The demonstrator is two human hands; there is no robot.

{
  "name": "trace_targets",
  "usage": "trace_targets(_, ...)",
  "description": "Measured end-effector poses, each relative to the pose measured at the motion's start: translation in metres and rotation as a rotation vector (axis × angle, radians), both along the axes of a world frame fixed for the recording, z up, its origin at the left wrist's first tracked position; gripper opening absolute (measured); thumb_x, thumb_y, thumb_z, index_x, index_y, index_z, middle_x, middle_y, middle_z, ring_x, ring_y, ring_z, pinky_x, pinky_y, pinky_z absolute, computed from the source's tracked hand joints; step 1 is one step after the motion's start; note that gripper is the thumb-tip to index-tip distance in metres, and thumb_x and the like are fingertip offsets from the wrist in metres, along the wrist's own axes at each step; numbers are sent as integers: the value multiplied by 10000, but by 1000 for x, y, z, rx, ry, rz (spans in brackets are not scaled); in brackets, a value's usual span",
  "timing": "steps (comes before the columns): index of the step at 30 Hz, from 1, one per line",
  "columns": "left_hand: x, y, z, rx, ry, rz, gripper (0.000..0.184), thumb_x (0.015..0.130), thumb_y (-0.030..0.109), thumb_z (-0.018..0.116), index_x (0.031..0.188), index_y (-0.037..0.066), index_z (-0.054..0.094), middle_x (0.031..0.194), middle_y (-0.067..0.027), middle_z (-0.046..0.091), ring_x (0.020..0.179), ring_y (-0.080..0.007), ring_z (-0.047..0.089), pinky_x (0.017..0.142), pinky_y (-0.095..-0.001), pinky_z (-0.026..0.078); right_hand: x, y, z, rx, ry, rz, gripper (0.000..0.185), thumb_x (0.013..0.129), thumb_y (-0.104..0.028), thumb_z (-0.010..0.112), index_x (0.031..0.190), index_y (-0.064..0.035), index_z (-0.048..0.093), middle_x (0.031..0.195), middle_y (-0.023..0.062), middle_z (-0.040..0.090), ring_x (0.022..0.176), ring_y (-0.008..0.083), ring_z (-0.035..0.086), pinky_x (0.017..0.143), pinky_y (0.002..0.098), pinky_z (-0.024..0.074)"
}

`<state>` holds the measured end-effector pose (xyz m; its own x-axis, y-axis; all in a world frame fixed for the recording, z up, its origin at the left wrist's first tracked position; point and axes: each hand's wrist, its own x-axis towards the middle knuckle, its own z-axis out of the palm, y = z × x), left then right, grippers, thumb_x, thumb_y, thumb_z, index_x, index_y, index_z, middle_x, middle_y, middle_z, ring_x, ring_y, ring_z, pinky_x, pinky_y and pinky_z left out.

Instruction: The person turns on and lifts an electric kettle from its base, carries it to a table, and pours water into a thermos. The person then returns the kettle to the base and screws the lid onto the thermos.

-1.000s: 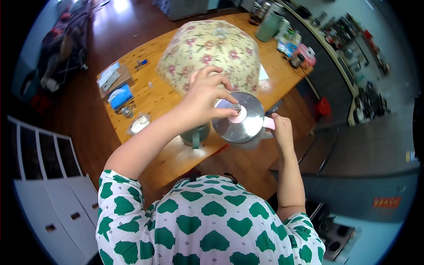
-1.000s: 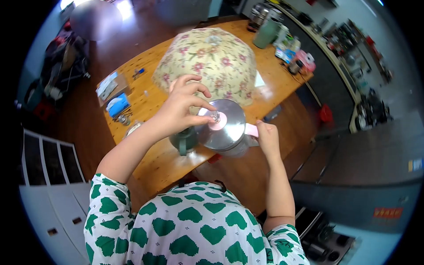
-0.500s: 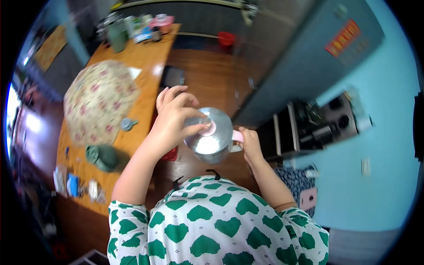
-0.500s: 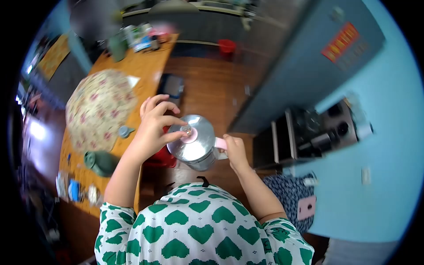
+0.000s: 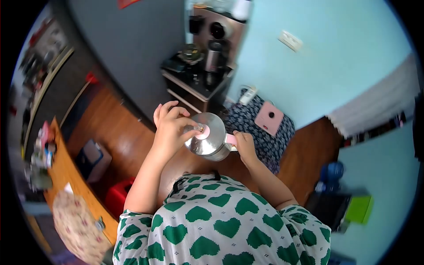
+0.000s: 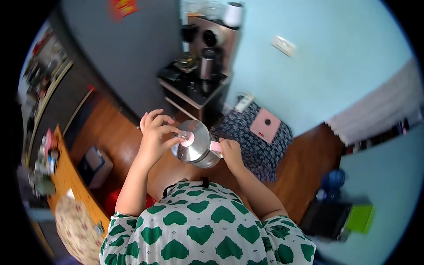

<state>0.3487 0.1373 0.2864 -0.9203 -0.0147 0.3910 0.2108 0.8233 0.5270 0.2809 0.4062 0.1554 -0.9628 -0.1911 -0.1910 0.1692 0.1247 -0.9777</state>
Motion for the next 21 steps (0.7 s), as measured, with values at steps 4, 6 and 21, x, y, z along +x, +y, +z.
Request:
trace_targets(4, -68, 58, -26, -30, 3, -240, 338, 651, 256, 916, 956, 158, 808, 1107, -6, 647, 1344, -337, 473, 1178, -566, 224, 6, 70, -29, 21, 0, -265, 433, 1005, -239, 582, 673, 38, 602, 616, -13, 533, 612, 75, 470, 567, 315, 369)
trace_targets(6, -100, 75, -39, -24, -10, -349, 359, 656, 285, 917, 974, 156, 812, 1086, -6, 663, 1336, -332, 482, 1176, -558, 225, 10, 83, -38, 28, -28, -417, 428, 1005, -240, 588, 673, 30, 606, 623, -25, 539, 613, 72, 471, 561, 316, 366)
trace_targets(21, -223, 168, -102, 81, -168, -822, 227, 784, 280, 852, 971, 153, 833, 1065, -27, 674, 1318, -329, 480, 1125, -499, 288, 22, 125, -65, -94, -42, -905, 354, 976, -244, 587, 674, -85, 681, 625, -23, 596, 554, 73, 479, 529, 258, 320)
